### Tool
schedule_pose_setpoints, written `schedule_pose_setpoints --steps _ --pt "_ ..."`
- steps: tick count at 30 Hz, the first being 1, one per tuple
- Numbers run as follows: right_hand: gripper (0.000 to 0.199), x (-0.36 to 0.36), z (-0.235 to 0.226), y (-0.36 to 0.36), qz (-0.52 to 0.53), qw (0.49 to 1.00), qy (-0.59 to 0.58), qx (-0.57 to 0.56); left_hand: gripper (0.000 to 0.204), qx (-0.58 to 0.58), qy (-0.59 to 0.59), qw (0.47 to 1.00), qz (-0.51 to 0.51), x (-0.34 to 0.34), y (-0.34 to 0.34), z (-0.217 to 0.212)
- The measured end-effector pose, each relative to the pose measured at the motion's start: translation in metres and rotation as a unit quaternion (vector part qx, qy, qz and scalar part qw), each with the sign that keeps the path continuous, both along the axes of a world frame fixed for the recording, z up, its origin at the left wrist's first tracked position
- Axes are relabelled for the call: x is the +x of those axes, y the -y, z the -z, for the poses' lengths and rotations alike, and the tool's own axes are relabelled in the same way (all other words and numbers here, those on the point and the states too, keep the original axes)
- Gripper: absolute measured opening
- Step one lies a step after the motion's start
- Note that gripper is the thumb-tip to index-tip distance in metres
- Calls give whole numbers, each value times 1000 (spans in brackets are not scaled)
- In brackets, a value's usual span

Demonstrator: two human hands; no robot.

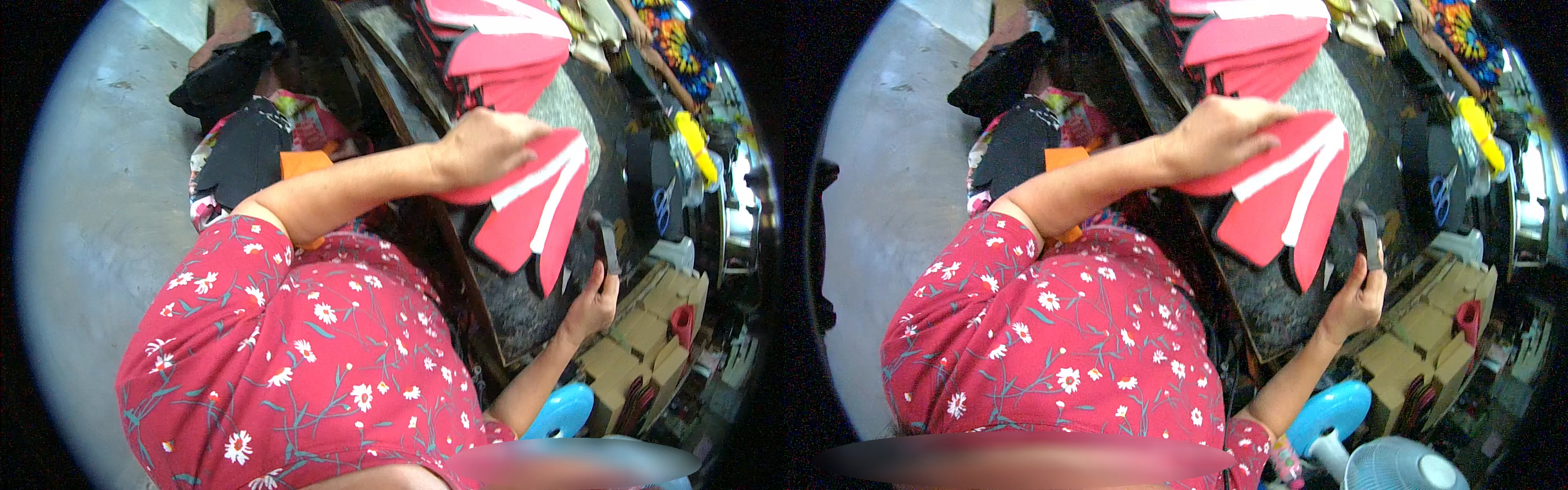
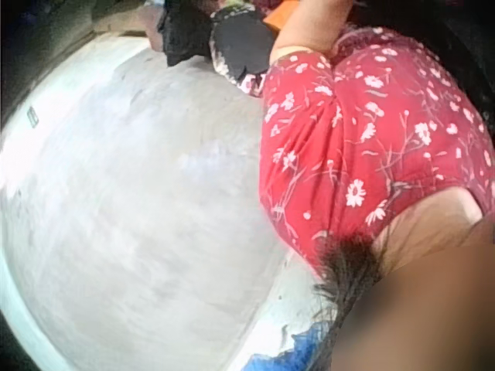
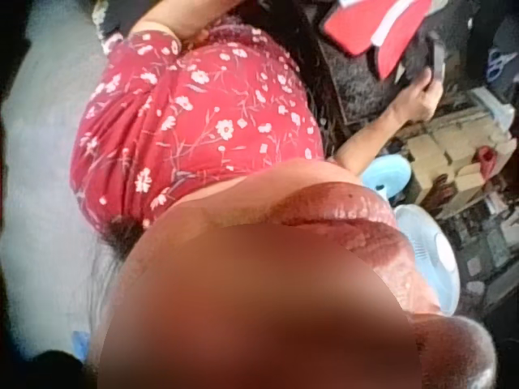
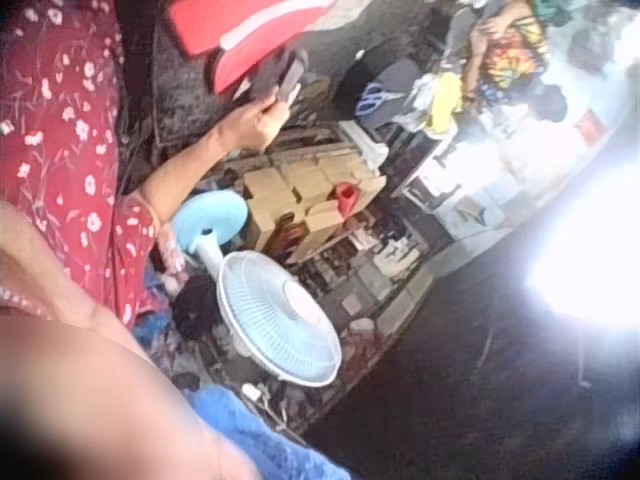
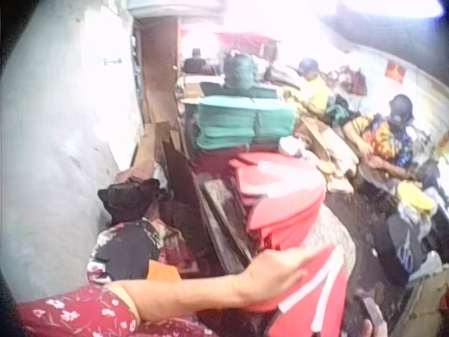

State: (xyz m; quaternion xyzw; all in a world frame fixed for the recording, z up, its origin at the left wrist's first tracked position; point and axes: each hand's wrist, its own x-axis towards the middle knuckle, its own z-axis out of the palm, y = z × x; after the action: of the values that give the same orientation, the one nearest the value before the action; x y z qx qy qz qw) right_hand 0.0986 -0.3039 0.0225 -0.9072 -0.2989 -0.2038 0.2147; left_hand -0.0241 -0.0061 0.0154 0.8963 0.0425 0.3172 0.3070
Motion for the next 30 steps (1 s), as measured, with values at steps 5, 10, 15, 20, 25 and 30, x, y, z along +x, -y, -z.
schedule_pose_setpoints --steps 5,10,15,20,25,30 --pt "34 22 27 8 6 998 56 -39 39 -28 23 996 76 -19 -23 -54" --pt "34 20 32 10 -6 996 61 -63 34 187 14 982 21 -13 -74 -94" --pt "33 18 27 6 -9 996 56 -72 35 441 48 880 -169 26 -140 -127" --pt "34 18 31 9 -10 994 72 -77 66 207 -148 939 -231 44 -127 -81" --pt "34 17 27 5 -19 993 82 -87 88 221 -218 932 -184 52 -115 -26" --pt "34 20 28 7 -23 989 101 -110 69 219 -121 967 -44 51 -168 -40"
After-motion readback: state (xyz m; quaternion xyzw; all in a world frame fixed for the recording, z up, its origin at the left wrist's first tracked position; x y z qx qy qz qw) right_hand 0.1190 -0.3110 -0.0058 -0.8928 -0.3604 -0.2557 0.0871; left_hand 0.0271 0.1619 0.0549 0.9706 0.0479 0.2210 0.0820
